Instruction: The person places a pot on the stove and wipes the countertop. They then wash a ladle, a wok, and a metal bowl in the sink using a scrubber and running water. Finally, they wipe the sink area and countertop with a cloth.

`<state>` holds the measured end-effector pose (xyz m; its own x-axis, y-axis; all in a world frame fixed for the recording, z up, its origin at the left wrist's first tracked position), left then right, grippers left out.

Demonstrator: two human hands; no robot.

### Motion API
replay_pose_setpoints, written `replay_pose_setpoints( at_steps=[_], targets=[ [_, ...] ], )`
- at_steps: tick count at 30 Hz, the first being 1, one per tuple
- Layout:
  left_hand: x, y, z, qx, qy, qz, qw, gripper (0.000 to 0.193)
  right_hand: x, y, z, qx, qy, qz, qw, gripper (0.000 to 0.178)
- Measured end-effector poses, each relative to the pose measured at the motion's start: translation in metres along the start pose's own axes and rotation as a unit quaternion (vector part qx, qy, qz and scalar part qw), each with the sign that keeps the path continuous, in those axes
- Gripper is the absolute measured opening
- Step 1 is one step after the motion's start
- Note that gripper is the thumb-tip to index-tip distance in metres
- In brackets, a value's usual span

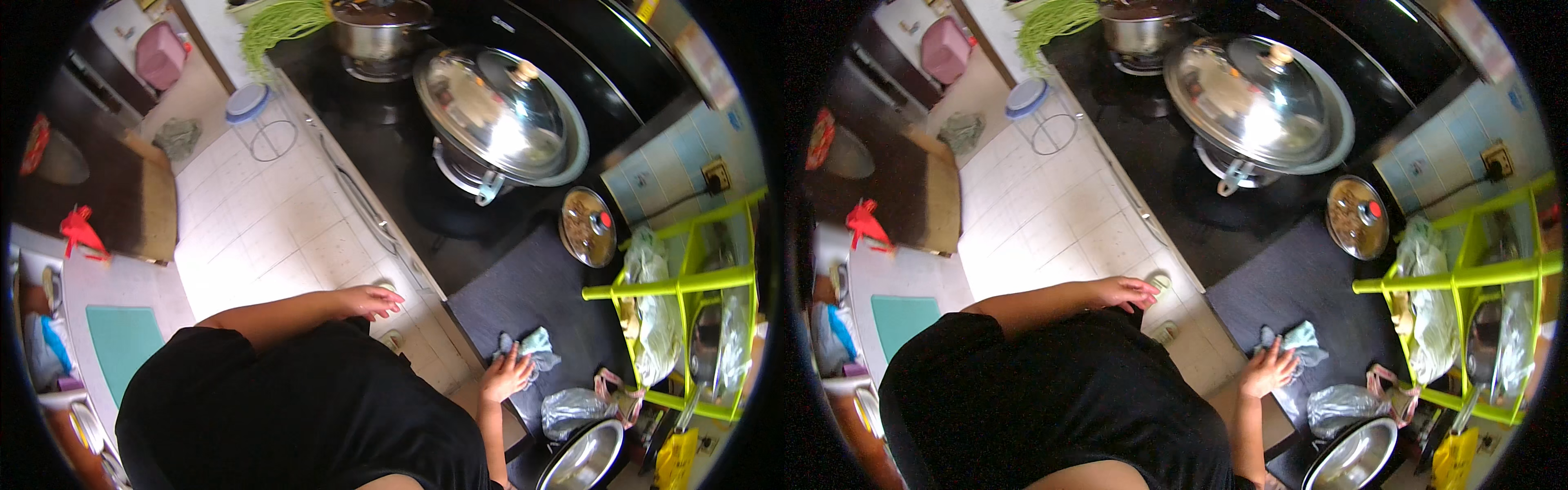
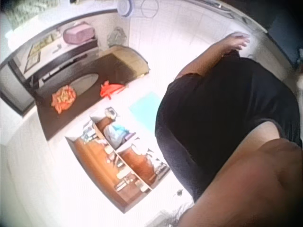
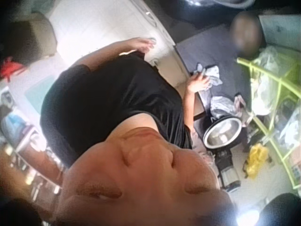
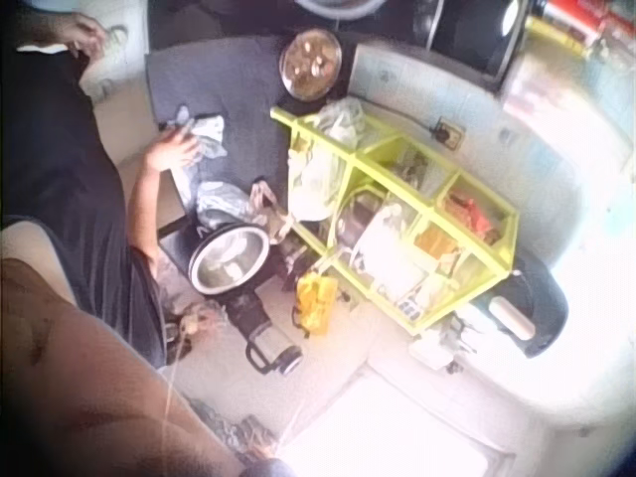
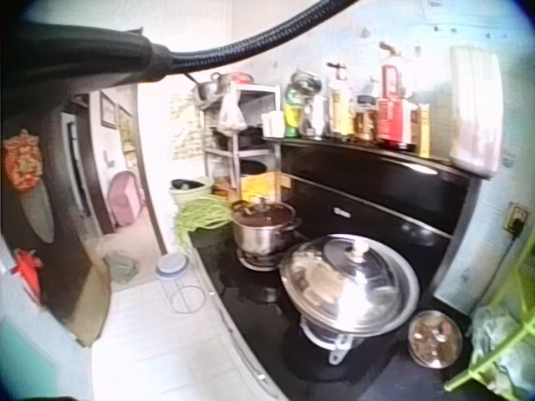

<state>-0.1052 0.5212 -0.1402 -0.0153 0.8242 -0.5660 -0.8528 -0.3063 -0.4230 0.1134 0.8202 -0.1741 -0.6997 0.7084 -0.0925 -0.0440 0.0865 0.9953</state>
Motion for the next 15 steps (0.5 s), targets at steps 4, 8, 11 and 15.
replay_pose_setpoints(
  at_steps=[4, 8, 11, 15],
  targets=[
    [-0.039, -0.011, -0.017, -0.028, -0.021, 0.033, 0.999, 0.043, 0.006, 0.013, -0.080, 0.034, 0.180, -0.073, 0.980, 0.046],
    [-0.074, 0.001, -0.028, -0.031, -0.061, 0.090, 0.994, 0.043, 0.022, 0.015, -0.142, 0.031, 0.279, -0.070, 0.957, 0.044],
    [-0.097, 0.021, -0.041, -0.045, -0.100, 0.127, 0.986, 0.043, 0.031, 0.018, -0.177, 0.018, 0.312, -0.075, 0.947, 0.044],
    [-0.139, 0.052, -0.060, -0.061, -0.130, 0.148, 0.978, 0.044, 0.041, 0.015, -0.230, -0.010, 0.343, -0.060, 0.937, 0.046]
  ],
)
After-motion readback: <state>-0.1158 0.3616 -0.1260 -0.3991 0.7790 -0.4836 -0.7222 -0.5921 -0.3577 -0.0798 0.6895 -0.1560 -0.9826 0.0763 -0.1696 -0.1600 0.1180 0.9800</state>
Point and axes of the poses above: each hand's wrist, its own x-axis towards the middle knuckle, its own y-axis out of the back of the hand, z = x × y, the point moved 1 cm from there along x, towards the middle knuckle, and after that the axes turned 14 degrees about -z, right-handed, at the moved point
